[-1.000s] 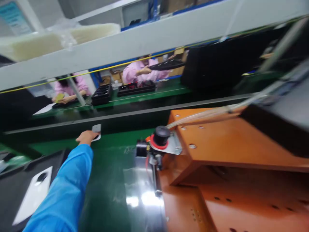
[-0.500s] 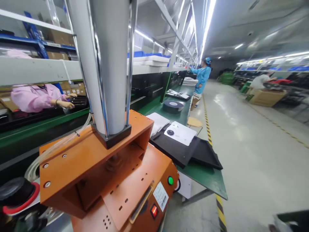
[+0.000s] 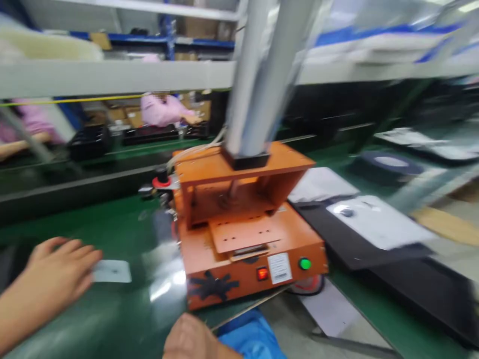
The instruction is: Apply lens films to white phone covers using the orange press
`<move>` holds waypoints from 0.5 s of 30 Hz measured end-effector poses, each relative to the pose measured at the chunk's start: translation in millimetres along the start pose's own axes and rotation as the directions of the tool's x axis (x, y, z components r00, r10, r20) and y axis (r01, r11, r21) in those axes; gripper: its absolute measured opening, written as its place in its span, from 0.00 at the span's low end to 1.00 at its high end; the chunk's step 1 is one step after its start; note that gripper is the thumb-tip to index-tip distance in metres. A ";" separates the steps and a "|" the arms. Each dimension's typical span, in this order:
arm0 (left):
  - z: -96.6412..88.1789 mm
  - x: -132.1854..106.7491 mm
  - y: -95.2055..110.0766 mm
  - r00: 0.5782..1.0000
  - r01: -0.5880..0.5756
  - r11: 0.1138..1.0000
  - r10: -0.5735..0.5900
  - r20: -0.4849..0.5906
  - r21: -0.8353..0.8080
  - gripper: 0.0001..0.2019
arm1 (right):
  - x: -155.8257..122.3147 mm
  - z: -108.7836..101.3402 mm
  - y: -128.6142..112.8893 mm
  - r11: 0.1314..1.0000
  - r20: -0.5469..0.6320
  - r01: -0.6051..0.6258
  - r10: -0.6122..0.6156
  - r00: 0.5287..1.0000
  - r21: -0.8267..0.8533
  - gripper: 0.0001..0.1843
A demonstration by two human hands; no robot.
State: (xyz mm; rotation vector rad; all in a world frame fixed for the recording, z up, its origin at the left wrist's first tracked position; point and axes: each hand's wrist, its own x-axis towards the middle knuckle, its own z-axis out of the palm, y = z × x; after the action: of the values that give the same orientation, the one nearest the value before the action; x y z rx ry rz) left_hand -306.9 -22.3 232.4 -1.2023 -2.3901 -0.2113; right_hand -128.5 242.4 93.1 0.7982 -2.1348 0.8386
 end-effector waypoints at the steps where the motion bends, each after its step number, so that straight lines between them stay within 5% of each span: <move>1: -5.6 -22.8 24.0 0.996 -0.028 0.997 0.023 0.084 0.066 0.08 | -4.1 3.3 -5.1 0.993 -0.058 0.034 -0.028 0.998 0.109 0.04; 4: 8.4 -57.7 91.3 0.941 -0.095 0.985 0.041 0.337 0.145 0.08 | -4.9 -1.2 -22.9 0.927 -0.196 0.025 0.053 0.979 0.374 0.08; 7: 39.3 -73.0 126.5 0.918 -0.042 0.997 0.012 0.396 0.068 0.07 | 11.5 -15.8 -34.2 0.836 -0.074 -0.166 0.238 0.968 0.523 0.07; 9: 51.6 -87.1 136.6 0.934 0.043 0.998 -0.053 0.354 0.037 0.07 | 25.2 -19.2 -34.0 0.741 0.045 -0.339 0.387 0.921 0.580 0.06; 12: 54.6 -119.5 149.5 0.938 0.318 0.948 -0.317 0.139 0.017 0.20 | 41.6 -10.7 -23.4 0.482 0.309 -0.648 0.607 0.733 0.590 0.11; 15: 52.0 -157.2 171.5 0.819 0.564 0.820 -0.570 -0.060 -0.099 0.22 | 53.0 4.2 -9.8 0.227 0.547 -0.831 0.660 0.515 0.508 0.15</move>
State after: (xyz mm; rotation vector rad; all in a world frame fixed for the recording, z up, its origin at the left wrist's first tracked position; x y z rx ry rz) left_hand -106.9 -14.4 102.9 -0.4525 -2.6172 -0.5348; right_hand -152.9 218.4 135.0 0.0532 -2.3345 2.3778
